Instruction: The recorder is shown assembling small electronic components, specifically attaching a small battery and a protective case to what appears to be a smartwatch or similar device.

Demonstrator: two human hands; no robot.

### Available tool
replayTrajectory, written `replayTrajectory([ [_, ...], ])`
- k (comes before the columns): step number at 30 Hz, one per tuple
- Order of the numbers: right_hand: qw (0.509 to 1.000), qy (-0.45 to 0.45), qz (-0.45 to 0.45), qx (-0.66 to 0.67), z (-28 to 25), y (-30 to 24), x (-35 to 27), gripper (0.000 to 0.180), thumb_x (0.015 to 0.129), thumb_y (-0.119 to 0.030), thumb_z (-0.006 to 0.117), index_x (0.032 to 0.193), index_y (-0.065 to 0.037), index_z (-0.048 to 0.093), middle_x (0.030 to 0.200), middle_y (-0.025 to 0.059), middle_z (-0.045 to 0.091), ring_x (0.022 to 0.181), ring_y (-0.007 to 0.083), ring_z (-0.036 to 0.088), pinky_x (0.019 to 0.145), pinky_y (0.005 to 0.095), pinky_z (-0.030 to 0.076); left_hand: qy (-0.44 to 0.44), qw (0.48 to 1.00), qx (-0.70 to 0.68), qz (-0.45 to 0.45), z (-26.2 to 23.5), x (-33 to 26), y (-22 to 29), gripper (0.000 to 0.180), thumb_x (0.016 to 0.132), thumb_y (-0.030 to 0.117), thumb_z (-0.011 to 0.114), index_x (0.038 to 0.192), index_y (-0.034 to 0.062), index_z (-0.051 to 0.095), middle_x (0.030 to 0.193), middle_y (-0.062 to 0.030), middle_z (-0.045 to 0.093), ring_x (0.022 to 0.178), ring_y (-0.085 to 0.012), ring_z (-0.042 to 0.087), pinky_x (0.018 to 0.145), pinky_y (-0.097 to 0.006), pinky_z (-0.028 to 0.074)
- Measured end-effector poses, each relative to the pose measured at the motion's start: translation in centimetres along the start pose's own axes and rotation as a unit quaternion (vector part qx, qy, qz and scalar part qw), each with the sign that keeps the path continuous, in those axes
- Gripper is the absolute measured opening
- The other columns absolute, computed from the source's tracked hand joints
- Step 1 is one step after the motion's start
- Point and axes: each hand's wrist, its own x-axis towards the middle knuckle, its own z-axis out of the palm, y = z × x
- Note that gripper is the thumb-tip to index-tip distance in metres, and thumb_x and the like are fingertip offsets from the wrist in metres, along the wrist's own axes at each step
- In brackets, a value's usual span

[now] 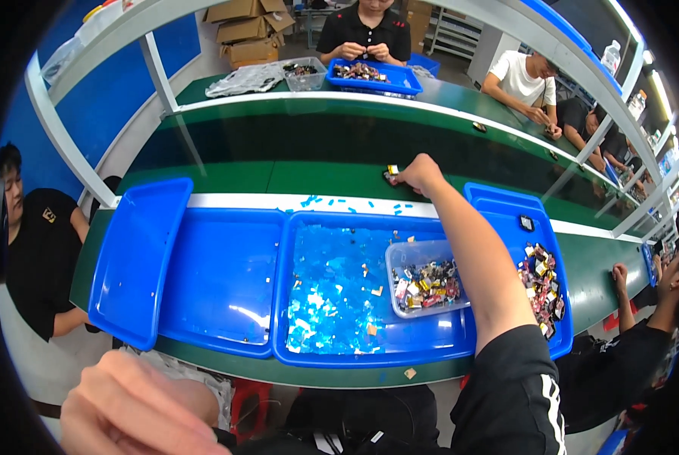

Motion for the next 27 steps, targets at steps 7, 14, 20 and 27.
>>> replayTrajectory([
  [7, 0.990, 0.082, -0.109, 0.022, -7.4, 2.7, -3.5, 0.019, 0.077, -0.017, 0.075, 0.073, -0.001, 0.065, 0.072, 0.0117, 0.066, 0.071, 0.0214, 0.066, 0.057, 0.0348, 0.053, 0.118, 0.984, 0.037, -0.128, 4.8, -1.0, -10.6, 0.025, 0.082, -0.006, 0.065, 0.107, -0.0035, 0.065, 0.081, -0.0129, 0.070, 0.072, -0.0213, 0.071, 0.064, -0.026, 0.055],
  [14, 0.950, 0.172, -0.235, -0.109, -18.5, 6.7, -17.1, 0.017, 0.089, -0.015, 0.062, 0.088, 0.001, 0.066, 0.069, 0.0056, 0.062, 0.064, 0.0116, 0.058, 0.060, 0.0278, 0.047, -0.036, 0.929, 0.362, 0.070, 6.1, -4.6, -14.0, 0.012, 0.076, 0.011, 0.074, 0.083, 0.0028, 0.070, 0.059, -0.0035, 0.058, 0.050, -0.0186, 0.050, 0.045, -0.030, 0.037],
  [20, 0.967, 0.046, -0.197, -0.153, -19.8, 15.0, -26.0, 0.017, 0.080, -0.009, 0.067, 0.096, -0.004, 0.070, 0.090, 0.0124, 0.066, 0.084, 0.0249, 0.064, 0.076, 0.0374, 0.051, -0.103, 0.914, 0.387, 0.069, 7.9, -6.1, -14.4, 0.013, 0.072, 0.015, 0.077, 0.076, 0.0062, 0.069, 0.057, -0.0012, 0.055, 0.049, -0.0172, 0.046, 0.045, -0.030, 0.033],
  [27, 0.929, 0.076, -0.281, -0.228, -14.6, 16.9, -27.0, 0.019, 0.076, -0.008, 0.072, 0.095, -0.005, 0.069, 0.095, 0.0117, 0.062, 0.096, 0.0304, 0.060, 0.084, 0.0402, 0.049, -0.088, 0.920, 0.378, 0.062, 8.3, -5.9, -14.7, 0.010, 0.069, 0.007, 0.076, 0.073, 0.0046, 0.067, 0.059, -0.0033, 0.057, 0.052, -0.0197, 0.049, 0.046, -0.030, 0.036],
])
